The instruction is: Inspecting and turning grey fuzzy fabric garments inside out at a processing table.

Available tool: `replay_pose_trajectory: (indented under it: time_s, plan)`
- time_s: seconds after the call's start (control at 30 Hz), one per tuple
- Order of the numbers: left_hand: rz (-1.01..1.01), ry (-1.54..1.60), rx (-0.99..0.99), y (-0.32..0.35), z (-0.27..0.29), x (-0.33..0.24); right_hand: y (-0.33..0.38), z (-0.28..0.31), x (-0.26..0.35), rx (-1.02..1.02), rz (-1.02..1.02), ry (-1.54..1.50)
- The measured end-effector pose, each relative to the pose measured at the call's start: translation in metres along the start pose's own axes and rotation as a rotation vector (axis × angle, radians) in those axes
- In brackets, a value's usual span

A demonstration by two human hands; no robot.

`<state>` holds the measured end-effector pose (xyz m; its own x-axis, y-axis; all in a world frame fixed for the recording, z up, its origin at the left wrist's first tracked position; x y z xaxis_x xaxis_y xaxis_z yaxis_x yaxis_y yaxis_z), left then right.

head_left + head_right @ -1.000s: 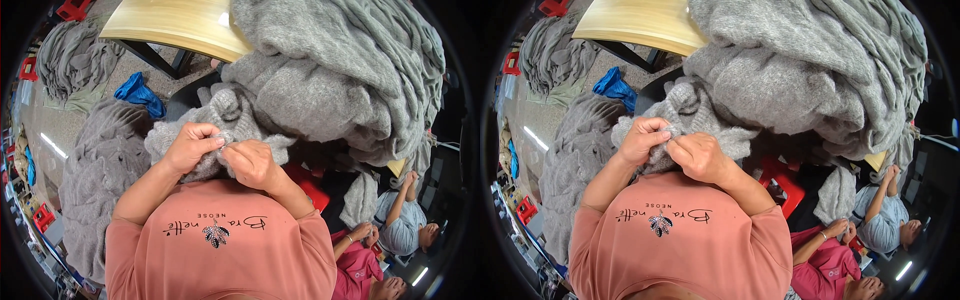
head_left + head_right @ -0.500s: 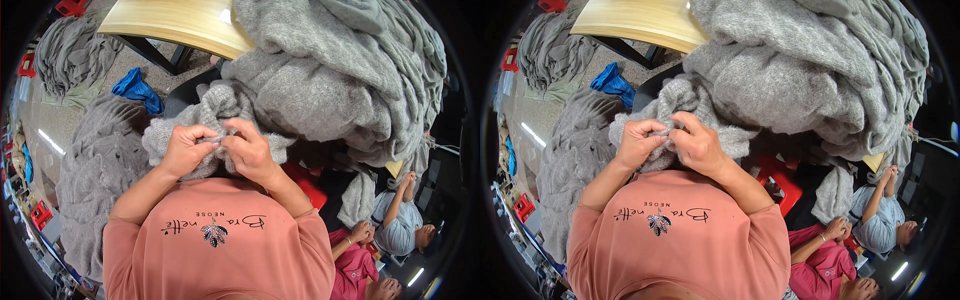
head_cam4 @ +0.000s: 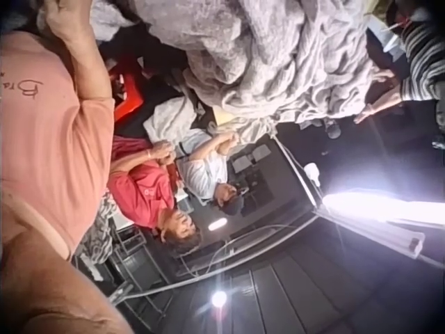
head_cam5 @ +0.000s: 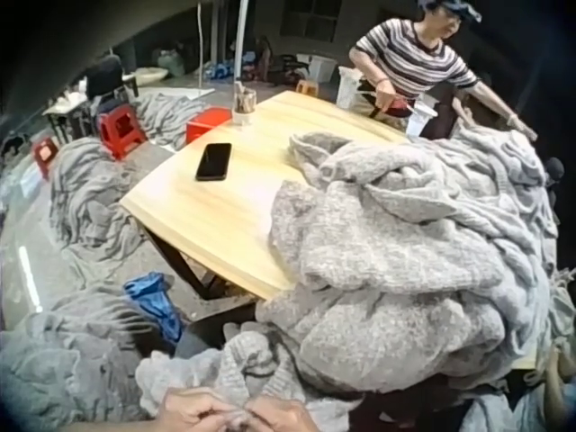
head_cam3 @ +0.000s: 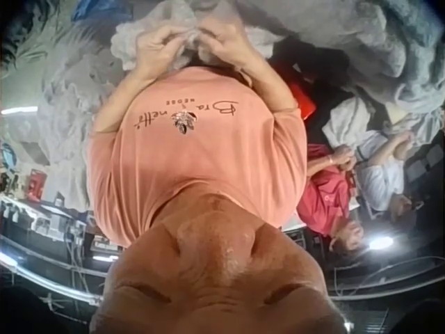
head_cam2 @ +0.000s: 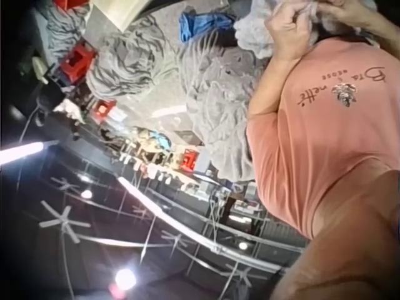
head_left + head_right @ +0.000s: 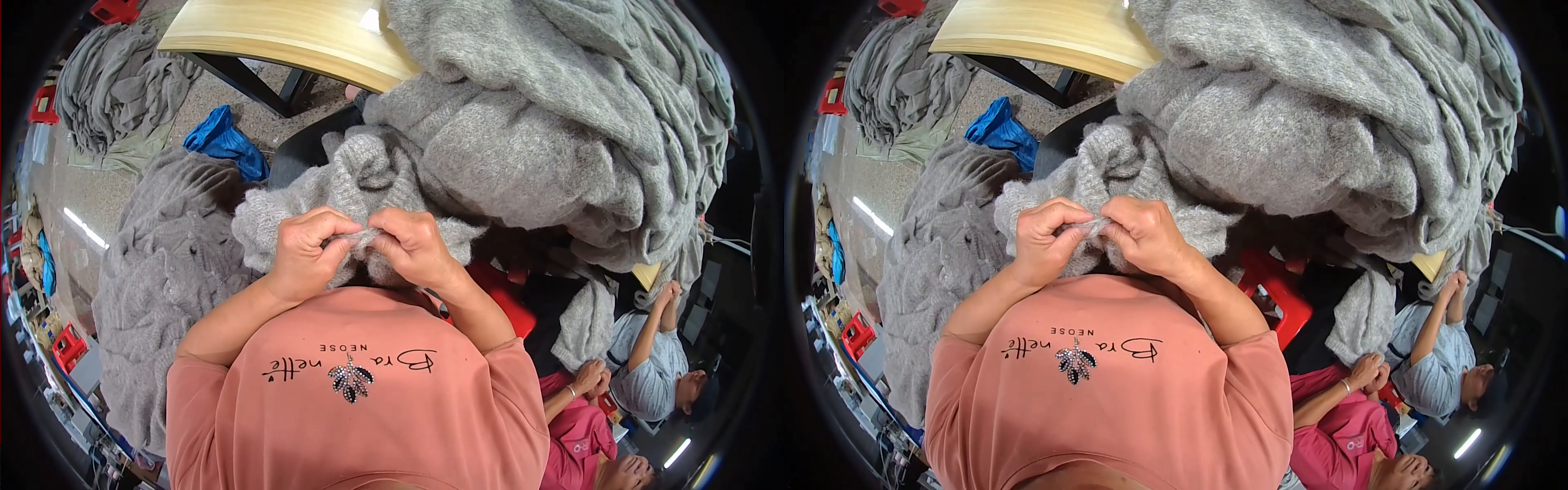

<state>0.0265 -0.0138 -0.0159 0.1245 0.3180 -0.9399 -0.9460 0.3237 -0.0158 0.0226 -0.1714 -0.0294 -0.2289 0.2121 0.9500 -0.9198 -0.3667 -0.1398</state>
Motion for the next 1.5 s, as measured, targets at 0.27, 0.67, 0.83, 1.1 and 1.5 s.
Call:
replay_pose_trajectory:
  time_s: [0.27,0.67,0.83,1.1,1.5]
  plan:
    - [-0.268,-0.156,-0.096,-0.002,0.002,-0.019,0.008,-0.007,0.018,-0.221,0.126,0.071]
    - [-0.472,-0.382,-0.272,0.001,0.001,-0.021,0.005,-0.023,0.029,-0.331,0.245,0.154]
    - [-0.520,-0.320,-0.304,0.005,0.000,-0.022,0.001,-0.012,0.028,-0.302,0.288,0.289]
    - [-0.210,-0.315,0.079,-0.024,0.034,0.010,0.017,0.031,0.009,-0.543,0.011,0.334]
    - [-0.254,-0.210,0.117,-0.017,0.017,-0.017,-0.011,0.000,0.030,-0.016,0.151,0.139]
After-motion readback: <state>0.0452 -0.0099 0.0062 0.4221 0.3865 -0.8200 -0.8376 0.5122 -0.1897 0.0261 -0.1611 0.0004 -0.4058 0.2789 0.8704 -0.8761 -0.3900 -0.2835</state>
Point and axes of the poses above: each hand's wrist, its own y-axis away from the middle knuckle, its own z-axis out of the back of the hand, x = y × z, the point moved 3 cm from there along -y, towards the middle knuckle, and after that the axes turned 4 degrees about -y, right-handed, at the moved point
